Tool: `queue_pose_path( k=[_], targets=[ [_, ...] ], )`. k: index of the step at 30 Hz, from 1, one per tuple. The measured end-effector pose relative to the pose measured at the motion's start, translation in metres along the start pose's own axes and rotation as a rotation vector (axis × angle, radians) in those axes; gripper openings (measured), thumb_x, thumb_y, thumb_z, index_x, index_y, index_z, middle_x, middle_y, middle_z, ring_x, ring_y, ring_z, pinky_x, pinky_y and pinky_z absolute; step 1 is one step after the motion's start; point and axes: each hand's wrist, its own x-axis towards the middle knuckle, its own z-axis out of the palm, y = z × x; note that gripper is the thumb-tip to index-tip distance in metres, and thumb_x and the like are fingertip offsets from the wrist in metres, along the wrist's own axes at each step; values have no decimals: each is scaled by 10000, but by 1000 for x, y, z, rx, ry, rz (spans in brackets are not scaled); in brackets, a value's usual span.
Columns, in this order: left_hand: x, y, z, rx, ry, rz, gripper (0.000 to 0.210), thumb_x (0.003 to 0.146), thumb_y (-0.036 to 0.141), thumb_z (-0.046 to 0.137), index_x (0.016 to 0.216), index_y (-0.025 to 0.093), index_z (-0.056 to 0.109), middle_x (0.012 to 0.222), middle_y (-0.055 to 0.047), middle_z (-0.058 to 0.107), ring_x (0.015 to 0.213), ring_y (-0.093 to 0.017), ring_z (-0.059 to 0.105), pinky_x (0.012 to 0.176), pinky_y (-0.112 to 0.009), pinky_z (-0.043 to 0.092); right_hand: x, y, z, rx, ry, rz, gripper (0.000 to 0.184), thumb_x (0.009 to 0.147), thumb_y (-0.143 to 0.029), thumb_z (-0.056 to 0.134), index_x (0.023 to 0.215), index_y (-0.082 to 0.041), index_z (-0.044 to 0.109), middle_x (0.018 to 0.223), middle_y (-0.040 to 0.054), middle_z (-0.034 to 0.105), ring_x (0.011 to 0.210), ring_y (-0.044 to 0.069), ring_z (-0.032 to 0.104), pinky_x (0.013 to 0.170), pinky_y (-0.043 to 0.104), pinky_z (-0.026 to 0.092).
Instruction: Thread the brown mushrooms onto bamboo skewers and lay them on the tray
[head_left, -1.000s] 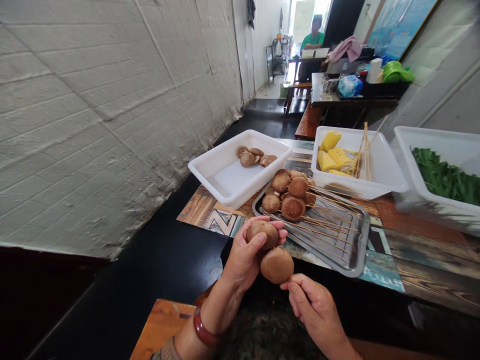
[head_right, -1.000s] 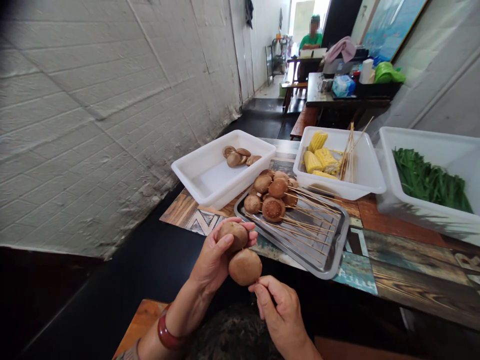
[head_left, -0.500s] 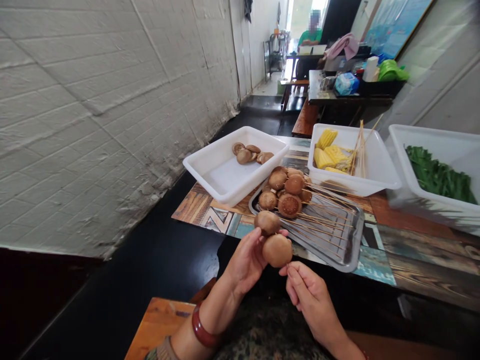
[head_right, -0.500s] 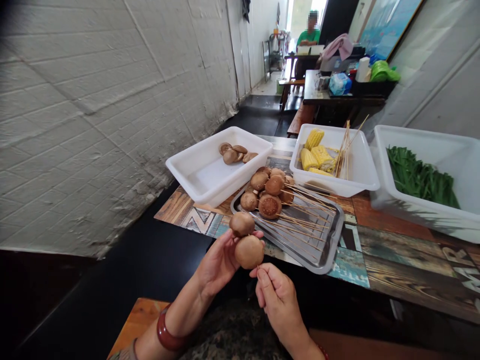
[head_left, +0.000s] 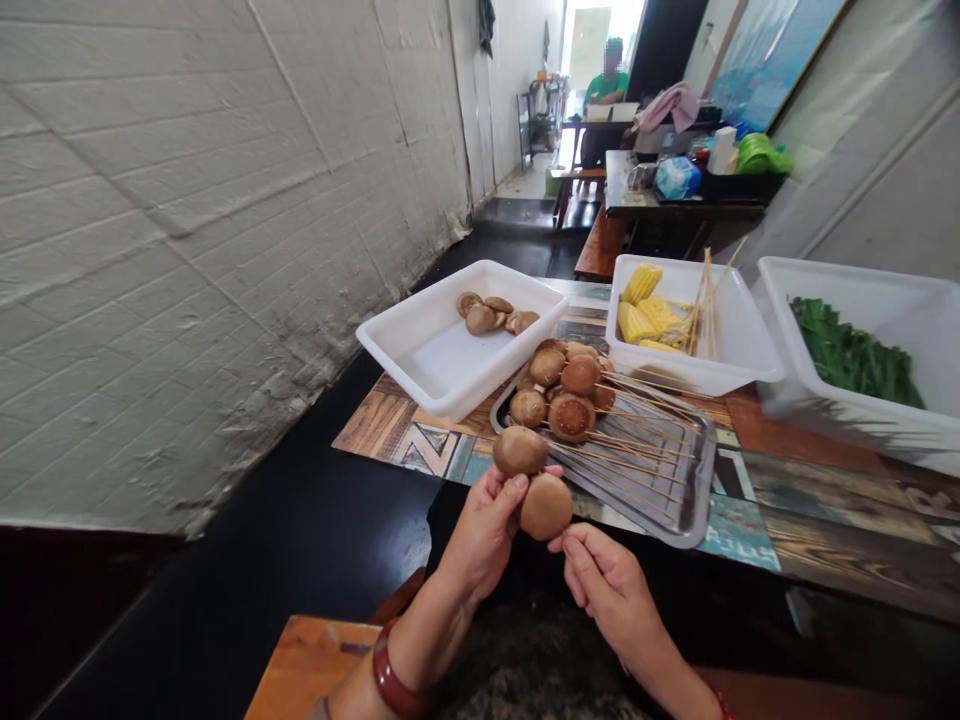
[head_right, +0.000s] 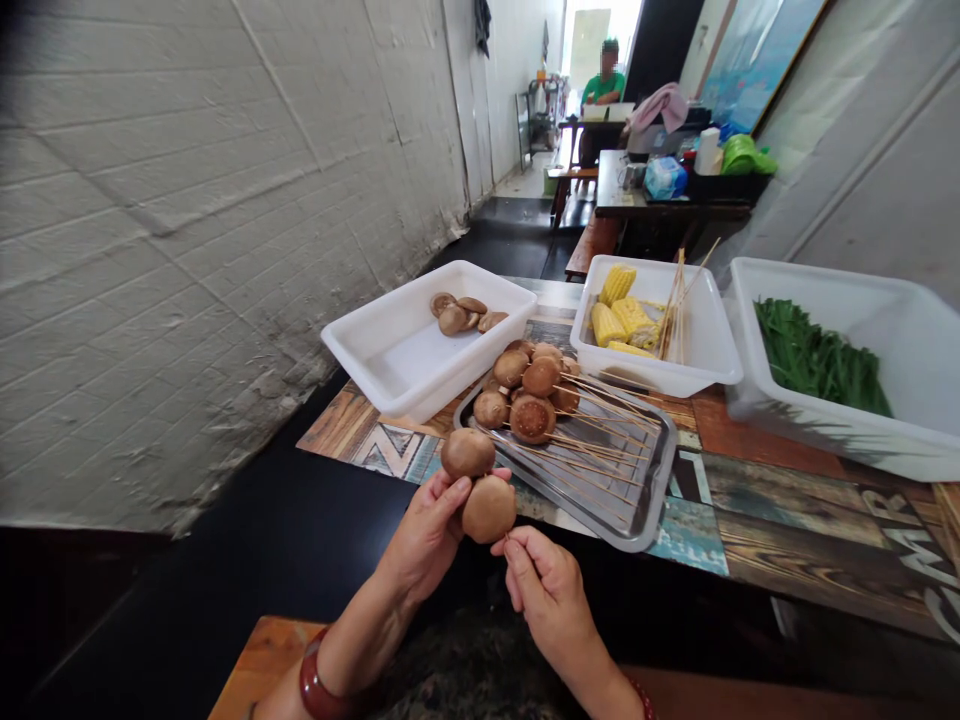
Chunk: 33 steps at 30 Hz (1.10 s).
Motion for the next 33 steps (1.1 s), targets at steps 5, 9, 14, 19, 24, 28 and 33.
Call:
queue_pose_path(
  k=[5, 9, 14, 19, 24, 28, 33],
  targets=[
    [4, 0, -7, -27, -20, 9, 367, 791, 341, 757, 1085, 134, 689, 1106, -152, 735, 981, -270, 699, 833, -351, 553, 6, -1, -3, -5, -13, -27, 467, 965, -562, 442, 886, -156, 661, 467, -84, 394, 417, 92, 364, 427, 201, 294],
    [9, 1, -10, -107, -56, 11, 347, 811, 412, 726, 1027, 145, 680, 1162, -152, 713, 1014, -286, 693, 876, -405, 552, 8, -1, -3, 0, -34, -17, 472, 961, -571, 442, 877, -158, 655, 460, -87, 393, 408, 89, 364, 428, 200, 294],
    [13, -2, -13, -160, -56, -27, 423, 797, 389, 747, 1138, 166, 635, 1120, -153, 728, 997, -278, 705, 853, -383, 565, 11, -3, 0, -56, -53, -38, 425, 992, -487, 412, 887, -154, 654, 467, -87, 413, 399, 83, 382, 441, 198, 325],
    [20, 6, -21, -184, 63, -18, 362, 795, 363, 747, 1065, 141, 651, 1003, -136, 752, 925, -261, 723, 810, -347, 586, 7, -19, -7, -340, 29, -285, 257, 996, -297, 469, 975, -178, 696, 783, 39, 681, 677, 149, 641, 656, 254, 500],
    [27, 14, -30, -240, 191, -1, 277, 812, 318, 699, 994, 115, 645, 866, -120, 745, 850, -258, 736, 816, -371, 598, 6, -30, -40, -512, 109, -482, 209, 996, -206, 485, 1012, -216, 693, 918, 57, 725, 843, 187, 685, 767, 300, 532],
    [31, 11, -28, -256, 237, -28, 187, 848, 258, 638, 972, 118, 625, 852, -128, 737, 837, -270, 741, 799, -395, 607, 20, -31, -73, -743, 244, -481, 197, 1001, -204, 477, 1008, -211, 674, 954, 73, 728, 890, 219, 687, 795, 342, 530],
    [36, 6, -25, -276, 252, -23, 207, 894, 251, 578, 1035, 107, 624, 916, -139, 735, 872, -259, 739, 843, -402, 600, 46, -35, -83, -1026, 149, -466, 204, 999, -183, 466, 1004, -200, 669, 966, 81, 713, 888, 243, 673, 799, 373, 527]
  ],
)
